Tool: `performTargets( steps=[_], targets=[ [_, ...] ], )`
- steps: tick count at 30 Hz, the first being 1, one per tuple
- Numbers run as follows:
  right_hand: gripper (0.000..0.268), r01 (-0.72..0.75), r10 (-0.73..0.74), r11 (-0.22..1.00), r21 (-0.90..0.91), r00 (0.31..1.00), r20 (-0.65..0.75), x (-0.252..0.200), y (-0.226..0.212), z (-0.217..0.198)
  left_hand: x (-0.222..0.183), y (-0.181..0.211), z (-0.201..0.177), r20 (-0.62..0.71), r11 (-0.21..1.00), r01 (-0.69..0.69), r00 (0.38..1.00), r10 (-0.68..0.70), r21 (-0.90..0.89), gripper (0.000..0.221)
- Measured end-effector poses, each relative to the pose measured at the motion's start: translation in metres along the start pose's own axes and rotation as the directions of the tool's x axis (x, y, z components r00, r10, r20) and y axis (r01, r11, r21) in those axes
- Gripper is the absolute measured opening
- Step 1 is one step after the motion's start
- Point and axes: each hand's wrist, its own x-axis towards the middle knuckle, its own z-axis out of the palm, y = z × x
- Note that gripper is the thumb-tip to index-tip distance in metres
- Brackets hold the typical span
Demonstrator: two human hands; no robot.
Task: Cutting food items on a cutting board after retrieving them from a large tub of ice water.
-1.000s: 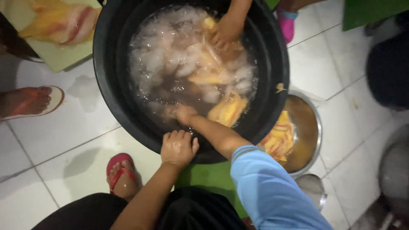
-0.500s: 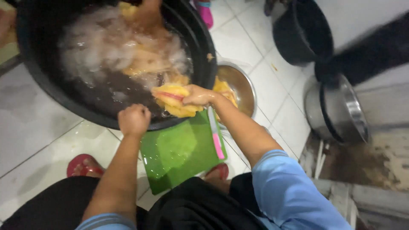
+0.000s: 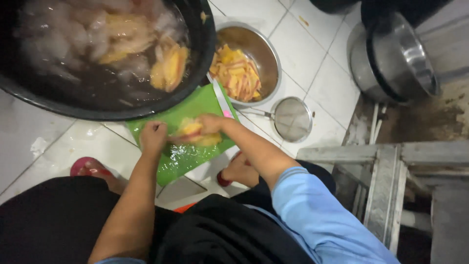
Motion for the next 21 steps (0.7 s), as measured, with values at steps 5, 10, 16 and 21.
performTargets(
  steps=[5,10,16,21],
  targets=[
    [0.040,-0.105,-0.002,0.958,-0.268,0.929,-0.371,-0.019,0.021,-0.013,-0.012,0.002,0.006,0.034,0.987,-0.023,0.999,0.018,0.156,0.024],
    [0.031,0.080,0.097,0.975,0.208,0.689,-0.719,-0.068,0.036,-0.021,0.007,-0.004,0.021,0.066,0.810,-0.325,0.939,0.337,0.488,0.038],
    [0.029,-0.045,0.126,0.990,0.136,0.723,-0.680,-0.064,0.044,0.044,-0.028,0.013,0.055,0.150,0.563,-0.474,0.838,0.525,0.677,0.050],
    [0.039,-0.264,0.176,0.964,-0.023,0.703,-0.689,-0.049,0.028,0.082,0.003,-0.011,0.071,0.131,0.801,-0.307,0.951,0.281,0.514,0.048]
  ],
)
